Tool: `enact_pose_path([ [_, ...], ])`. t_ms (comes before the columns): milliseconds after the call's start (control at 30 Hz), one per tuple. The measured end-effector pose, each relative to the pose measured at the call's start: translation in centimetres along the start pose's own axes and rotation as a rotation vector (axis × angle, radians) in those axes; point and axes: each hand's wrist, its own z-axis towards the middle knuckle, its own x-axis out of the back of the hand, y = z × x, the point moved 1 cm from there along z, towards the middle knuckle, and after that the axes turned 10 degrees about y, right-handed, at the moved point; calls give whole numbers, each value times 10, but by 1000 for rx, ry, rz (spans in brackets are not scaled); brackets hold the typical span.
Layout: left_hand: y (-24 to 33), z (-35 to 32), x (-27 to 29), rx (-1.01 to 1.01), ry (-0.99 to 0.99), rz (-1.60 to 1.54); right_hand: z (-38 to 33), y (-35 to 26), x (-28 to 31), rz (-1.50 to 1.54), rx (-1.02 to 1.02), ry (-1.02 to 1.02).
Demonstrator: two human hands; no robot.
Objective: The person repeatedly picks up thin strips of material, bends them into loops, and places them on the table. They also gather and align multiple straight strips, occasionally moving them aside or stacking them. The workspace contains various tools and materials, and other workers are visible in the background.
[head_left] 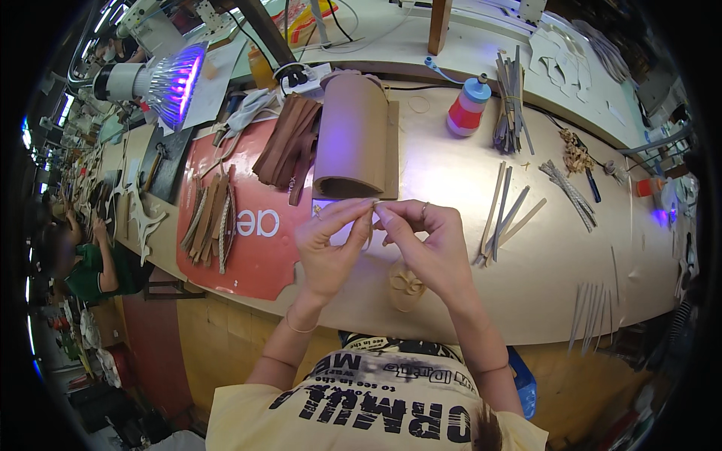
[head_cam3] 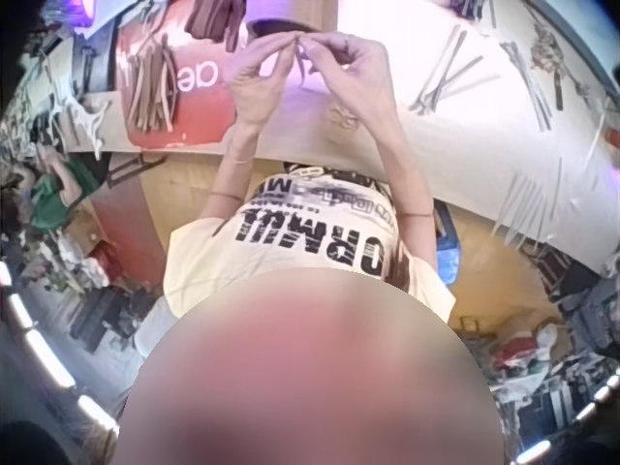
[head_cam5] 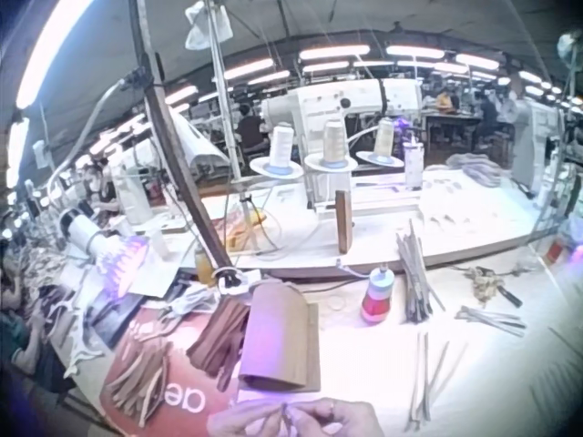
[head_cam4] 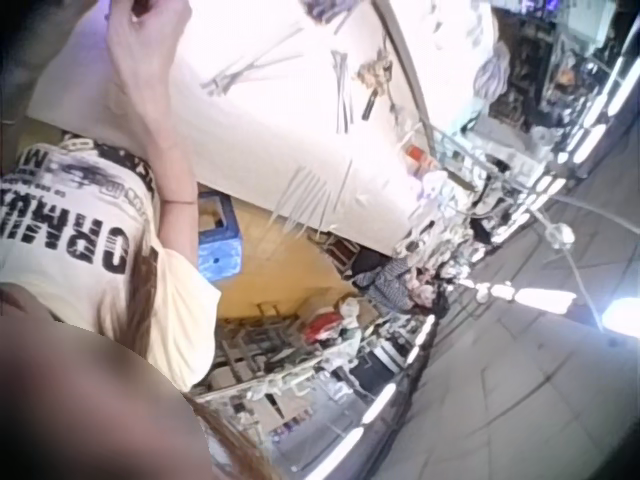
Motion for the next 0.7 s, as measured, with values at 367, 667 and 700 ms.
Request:
enact_pose_path([
  [367,3,2,2,-80,16,102,5,6,-8,-52,89,39],
  [667,4,3,2,-97,7,130,7,7,-7,-71,86,44],
  [700,3,3,1,-107,7,136,7,7,-7,-74,85,43],
])
